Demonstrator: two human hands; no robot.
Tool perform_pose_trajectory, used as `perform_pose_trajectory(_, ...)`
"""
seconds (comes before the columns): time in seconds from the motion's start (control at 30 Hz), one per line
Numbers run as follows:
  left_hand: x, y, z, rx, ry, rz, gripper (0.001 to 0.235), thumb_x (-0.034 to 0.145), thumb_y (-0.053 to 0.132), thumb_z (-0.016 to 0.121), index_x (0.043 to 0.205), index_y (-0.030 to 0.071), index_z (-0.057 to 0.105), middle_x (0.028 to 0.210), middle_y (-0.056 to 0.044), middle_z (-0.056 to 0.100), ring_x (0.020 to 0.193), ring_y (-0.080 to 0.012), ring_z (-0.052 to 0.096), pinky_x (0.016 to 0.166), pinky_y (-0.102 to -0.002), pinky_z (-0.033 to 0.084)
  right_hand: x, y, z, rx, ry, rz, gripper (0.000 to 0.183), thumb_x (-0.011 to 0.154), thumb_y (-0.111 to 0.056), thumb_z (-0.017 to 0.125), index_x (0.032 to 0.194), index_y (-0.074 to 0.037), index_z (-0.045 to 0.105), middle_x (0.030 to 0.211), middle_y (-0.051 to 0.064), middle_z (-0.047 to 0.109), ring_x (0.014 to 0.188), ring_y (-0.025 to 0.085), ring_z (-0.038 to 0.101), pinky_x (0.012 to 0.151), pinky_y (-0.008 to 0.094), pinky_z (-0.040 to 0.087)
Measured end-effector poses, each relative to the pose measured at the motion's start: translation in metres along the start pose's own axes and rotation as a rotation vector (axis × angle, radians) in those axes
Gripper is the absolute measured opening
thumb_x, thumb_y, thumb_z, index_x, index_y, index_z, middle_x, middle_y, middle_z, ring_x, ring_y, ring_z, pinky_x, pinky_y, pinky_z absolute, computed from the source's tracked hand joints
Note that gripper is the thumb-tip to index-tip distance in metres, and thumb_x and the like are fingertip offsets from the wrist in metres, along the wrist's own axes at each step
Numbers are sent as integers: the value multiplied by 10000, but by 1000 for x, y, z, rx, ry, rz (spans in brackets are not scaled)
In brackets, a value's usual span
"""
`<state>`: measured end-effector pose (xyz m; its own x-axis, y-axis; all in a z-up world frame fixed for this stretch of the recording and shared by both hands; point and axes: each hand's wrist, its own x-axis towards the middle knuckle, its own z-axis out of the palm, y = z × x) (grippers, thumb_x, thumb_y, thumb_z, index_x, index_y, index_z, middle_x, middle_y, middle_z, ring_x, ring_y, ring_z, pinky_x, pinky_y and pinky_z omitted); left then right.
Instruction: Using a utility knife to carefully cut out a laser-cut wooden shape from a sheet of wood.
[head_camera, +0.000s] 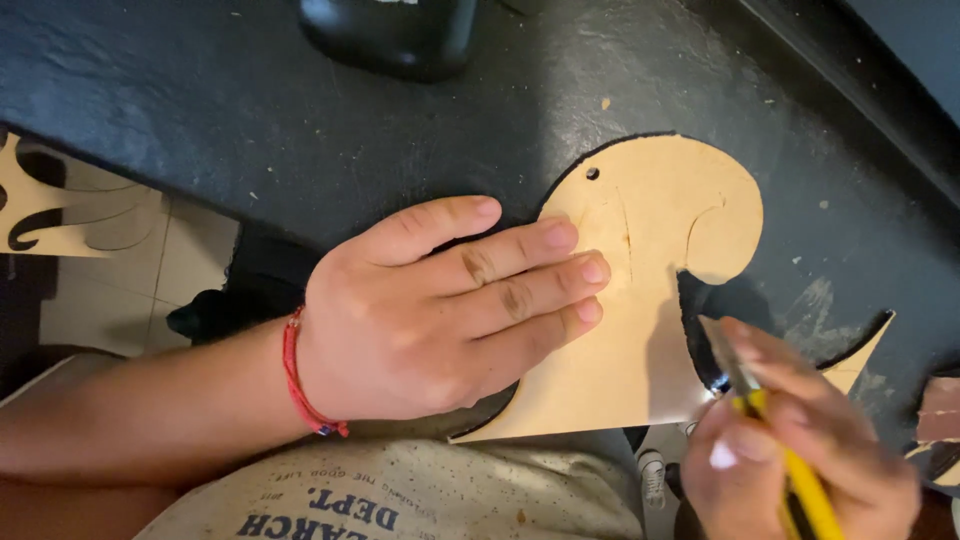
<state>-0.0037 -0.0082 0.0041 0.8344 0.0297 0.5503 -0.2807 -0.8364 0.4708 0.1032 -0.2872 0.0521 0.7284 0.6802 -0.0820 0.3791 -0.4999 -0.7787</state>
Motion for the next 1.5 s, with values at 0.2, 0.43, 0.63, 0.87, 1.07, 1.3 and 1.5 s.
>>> perform_pose_trajectory(0.2, 1, -1, -6, 3, 15, 28, 130, 1046, 133, 647, 1085, 179, 762, 1203, 12, 745, 1178, -164, 666, 952, -335, 526, 19, -19, 8, -607, 230, -226, 596, 1162, -193, 250, 908, 81, 714, 861, 106, 702, 696, 265, 375, 874, 411, 313)
perform_pose_trajectory(0.43, -5, -4, -15, 14, 12, 34, 153, 1048, 140, 630, 1127, 176, 756, 1240, 9, 721, 1201, -163, 654, 967, -340, 517, 42, -74, 47, -123, 251, 27, 240, 1092, 161, 423, 1302, 100, 324, 983, 408, 616, 771, 330, 655, 691, 260, 391)
perform_pose_trajectory(0.63, -6, -7, -26, -16, -110, 25, 160, 1067, 146, 617, 1155, 166, 748, 1295, -16, 691, 1282, -184, 582, 1093, -351, 425, 61, -87, 78, -164, 262, 17, 302, 1003, -170, 580, 1159, 45, 436, 944, 219, 697, 895, 238, 706, 949, 298, 468)
perform_pose_trajectory(0.87, -5, 12, -13, -69, 71, -16, 214, 1057, 127, 582, 941, 109, 762, 1108, -37, 730, 1134, -186, 625, 941, -337, 461, 62, -76, 71, -30, 185, -79, 282, 984, -172, 571, 1106, 33, 421, 931, 251, 619, 804, 261, 682, 857, 316, 512)
perform_pose_trajectory(1.07, -5, 18, -1, -178, 23, 66, 312, 1061, 72, 455, 935, 34, 737, 1115, -133, 732, 1090, -251, 630, 753, -322, 386, 52, -57, 72, -44, 221, -161, 284, 943, -165, 591, 1028, 57, 435, 842, 251, 613, 748, 290, 670, 771, 340, 543)
perform_pose_trajectory(1.3, 22, -10, -31, 314, -151, -76, 431, 944, 538, 878, 1183, 213, 725, 1266, 92, 662, 1140, -99, 568, 888, -271, 389, 53, -31, 50, -53, 37, -305, 184, 910, -80, 587, 1013, 23, 475, 815, 219, 630, 712, 243, 673, 704, 316, 550)
perform_pose_trajectory(1.5, 31, -11, -26, 397, -208, -76, 467, 885, 574, 771, 1237, 270, 725, 1259, 125, 602, 1079, -114, 522, 853, -282, 396, 47, -26, 75, -261, 328, -374, 187, 904, -83, 664, 930, 74, 566, 794, 251, 643, 674, 314, 650, 688, 420, 555)
